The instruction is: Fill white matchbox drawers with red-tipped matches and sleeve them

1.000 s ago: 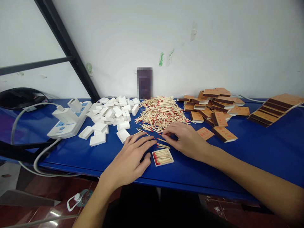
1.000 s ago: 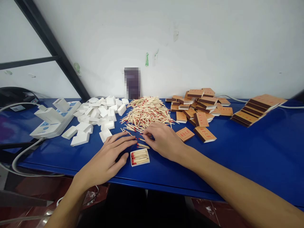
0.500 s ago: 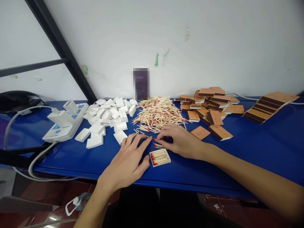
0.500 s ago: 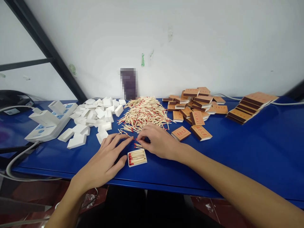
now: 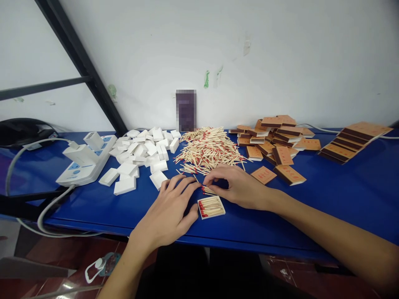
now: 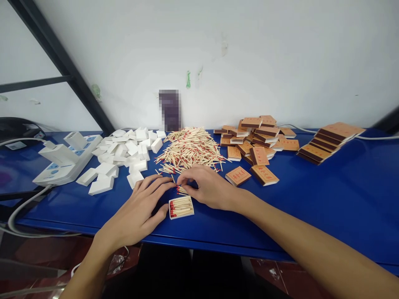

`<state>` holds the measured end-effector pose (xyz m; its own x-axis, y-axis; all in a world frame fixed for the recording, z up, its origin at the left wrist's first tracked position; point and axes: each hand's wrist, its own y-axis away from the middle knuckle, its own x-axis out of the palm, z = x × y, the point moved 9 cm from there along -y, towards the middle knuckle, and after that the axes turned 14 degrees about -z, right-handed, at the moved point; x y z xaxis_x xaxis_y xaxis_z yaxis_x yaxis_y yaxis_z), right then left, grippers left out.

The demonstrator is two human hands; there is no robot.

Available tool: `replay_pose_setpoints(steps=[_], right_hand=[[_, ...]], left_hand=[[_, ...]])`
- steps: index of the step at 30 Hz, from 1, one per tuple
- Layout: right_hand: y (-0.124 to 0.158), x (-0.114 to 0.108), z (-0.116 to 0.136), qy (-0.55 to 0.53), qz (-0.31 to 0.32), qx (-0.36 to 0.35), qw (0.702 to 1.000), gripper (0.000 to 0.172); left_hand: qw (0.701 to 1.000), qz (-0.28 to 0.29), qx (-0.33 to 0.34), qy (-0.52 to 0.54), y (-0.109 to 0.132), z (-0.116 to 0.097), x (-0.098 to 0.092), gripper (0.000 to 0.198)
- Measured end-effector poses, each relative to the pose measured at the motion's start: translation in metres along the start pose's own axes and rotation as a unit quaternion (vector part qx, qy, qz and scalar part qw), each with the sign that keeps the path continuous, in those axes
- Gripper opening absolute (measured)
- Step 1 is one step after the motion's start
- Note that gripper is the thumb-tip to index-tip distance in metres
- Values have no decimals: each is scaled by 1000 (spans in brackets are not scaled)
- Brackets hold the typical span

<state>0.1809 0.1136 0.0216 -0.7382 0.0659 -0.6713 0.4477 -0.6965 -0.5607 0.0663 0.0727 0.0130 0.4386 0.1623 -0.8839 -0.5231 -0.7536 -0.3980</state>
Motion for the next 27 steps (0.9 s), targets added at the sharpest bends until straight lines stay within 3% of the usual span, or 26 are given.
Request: replay_pose_setpoints(steps=[10, 15, 23, 27], right_hand=[[0, -2, -1, 0, -19, -35, 999, 25], [2, 4, 2, 1, 29, -32, 999, 35], [6, 2, 3, 28, 25, -48, 998, 28], [5, -1, -3, 29, 4, -52, 998, 30]], left_hand=[[1000, 2, 10, 24, 1, -2, -1, 41], [999, -9, 8, 47, 2, -2, -4, 33], [983, -119, -60, 124, 4, 12, -25, 17], [957, -159, -122, 209, 7, 25, -33, 28]])
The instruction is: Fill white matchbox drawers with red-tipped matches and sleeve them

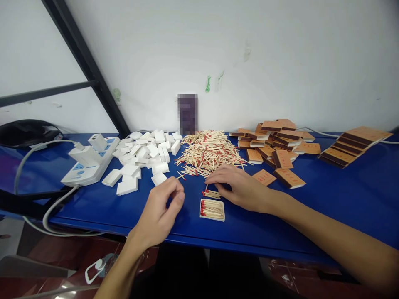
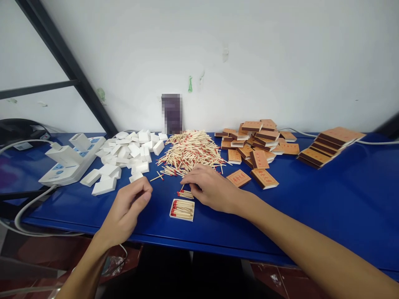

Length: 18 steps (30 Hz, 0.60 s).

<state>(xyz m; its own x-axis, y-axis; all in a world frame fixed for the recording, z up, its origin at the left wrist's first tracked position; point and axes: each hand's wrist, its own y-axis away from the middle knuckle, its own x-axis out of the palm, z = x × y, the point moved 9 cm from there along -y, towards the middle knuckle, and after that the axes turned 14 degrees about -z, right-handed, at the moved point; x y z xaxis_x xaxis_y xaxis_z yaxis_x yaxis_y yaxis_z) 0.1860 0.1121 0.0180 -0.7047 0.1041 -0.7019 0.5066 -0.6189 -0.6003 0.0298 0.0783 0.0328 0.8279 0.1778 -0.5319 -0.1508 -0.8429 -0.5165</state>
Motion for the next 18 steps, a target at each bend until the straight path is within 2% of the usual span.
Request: replay_pose_setpoints(steps=[5, 10, 14, 18], right_hand=[[-1, 2, -6, 13, 4, -12, 1000, 23], [-2, 3, -9, 14, 7, -1, 1000, 18], [0, 0, -13, 19, 35, 21, 999, 18], [1, -10, -12, 17, 61, 51, 997, 17]], left_hand=[[987, 3, -89, 133, 8, 12, 3, 38], [972, -4, -109, 206, 17, 15, 8, 43], [983, -2, -80, 163, 15, 9, 8, 42], [997, 54, -52, 27, 11, 3, 18, 26]])
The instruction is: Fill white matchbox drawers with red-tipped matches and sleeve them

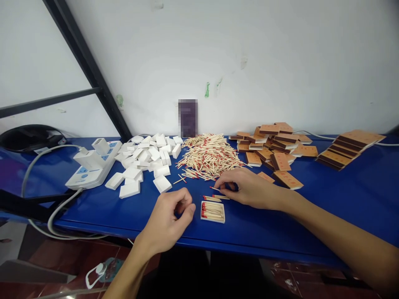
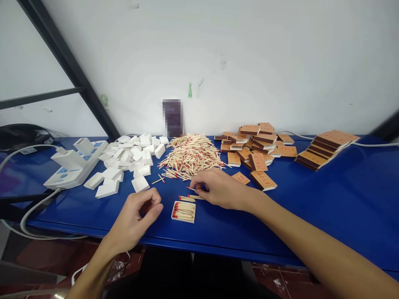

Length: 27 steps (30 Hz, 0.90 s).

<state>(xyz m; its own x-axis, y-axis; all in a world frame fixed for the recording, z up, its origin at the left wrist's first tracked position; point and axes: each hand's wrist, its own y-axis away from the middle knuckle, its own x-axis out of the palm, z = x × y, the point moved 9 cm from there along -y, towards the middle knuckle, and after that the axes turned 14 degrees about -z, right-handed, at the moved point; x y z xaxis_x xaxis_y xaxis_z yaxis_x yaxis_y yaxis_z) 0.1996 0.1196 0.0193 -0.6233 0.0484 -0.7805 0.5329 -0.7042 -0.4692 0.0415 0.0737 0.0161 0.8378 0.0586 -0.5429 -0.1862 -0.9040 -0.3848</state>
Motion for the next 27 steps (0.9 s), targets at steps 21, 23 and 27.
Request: replay_pose_setpoints(steps=[21, 23, 27], right_hand=[[2, 4, -2, -39, -10, 55, 998, 19], [2, 7, -2, -48, -14, 54, 997, 19], [0, 11, 3, -55, -24, 37, 998, 10]], left_hand=[[979, 57, 64, -186, -1, -8, 21, 43], [978, 61, 62, -187, -1, -7, 22, 42], [979, 70, 68, -180, -1, -9, 23, 38]])
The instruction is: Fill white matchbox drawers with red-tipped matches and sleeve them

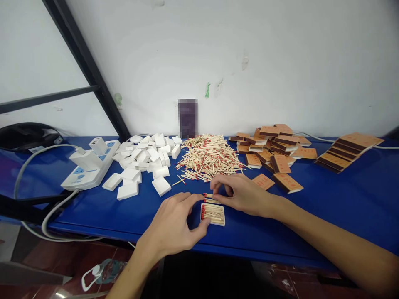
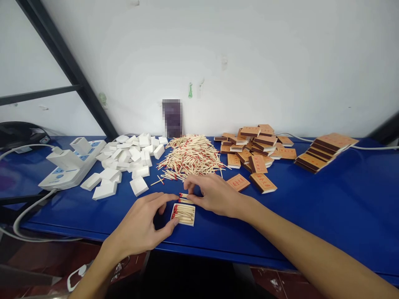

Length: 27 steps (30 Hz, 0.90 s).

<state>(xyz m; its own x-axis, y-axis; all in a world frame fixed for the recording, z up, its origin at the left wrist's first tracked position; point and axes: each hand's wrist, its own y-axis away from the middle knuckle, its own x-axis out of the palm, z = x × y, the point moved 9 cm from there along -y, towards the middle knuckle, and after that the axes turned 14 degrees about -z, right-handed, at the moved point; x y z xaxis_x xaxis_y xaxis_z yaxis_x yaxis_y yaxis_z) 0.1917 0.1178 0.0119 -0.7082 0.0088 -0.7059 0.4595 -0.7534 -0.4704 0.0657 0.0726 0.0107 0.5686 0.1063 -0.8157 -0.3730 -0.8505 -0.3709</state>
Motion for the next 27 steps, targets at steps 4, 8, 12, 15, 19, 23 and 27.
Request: replay_pose_setpoints(steps=[4, 8, 12, 15, 19, 23, 27], right_hand=[[1, 1, 1, -12, 7, 9, 1000, 3], [1, 1, 2, -21, 36, 22, 999, 10], [-2, 1, 4, 9, 82, 39, 996, 15], [-7, 2, 12, 60, 108, 35, 992, 17], [-16, 5, 17, 175, 156, 51, 971, 25], [-23, 15, 19, 239, 218, 51, 945, 18], [-27, 21, 19, 252, 244, 38, 936, 10]], left_hand=[[1000, -1, 14, 17, -1, -3, -1, 32], [999, 0, 27, 30, 1, -4, -2, 28], [999, 15, 21, 34, 3, -3, -3, 24], [999, 25, 24, 35, 4, -3, -3, 24], [999, 26, 24, 37, 5, -3, -2, 26], [999, 19, 37, 33, 6, -3, -2, 31], [998, 25, 43, 24, 5, -3, -1, 29]])
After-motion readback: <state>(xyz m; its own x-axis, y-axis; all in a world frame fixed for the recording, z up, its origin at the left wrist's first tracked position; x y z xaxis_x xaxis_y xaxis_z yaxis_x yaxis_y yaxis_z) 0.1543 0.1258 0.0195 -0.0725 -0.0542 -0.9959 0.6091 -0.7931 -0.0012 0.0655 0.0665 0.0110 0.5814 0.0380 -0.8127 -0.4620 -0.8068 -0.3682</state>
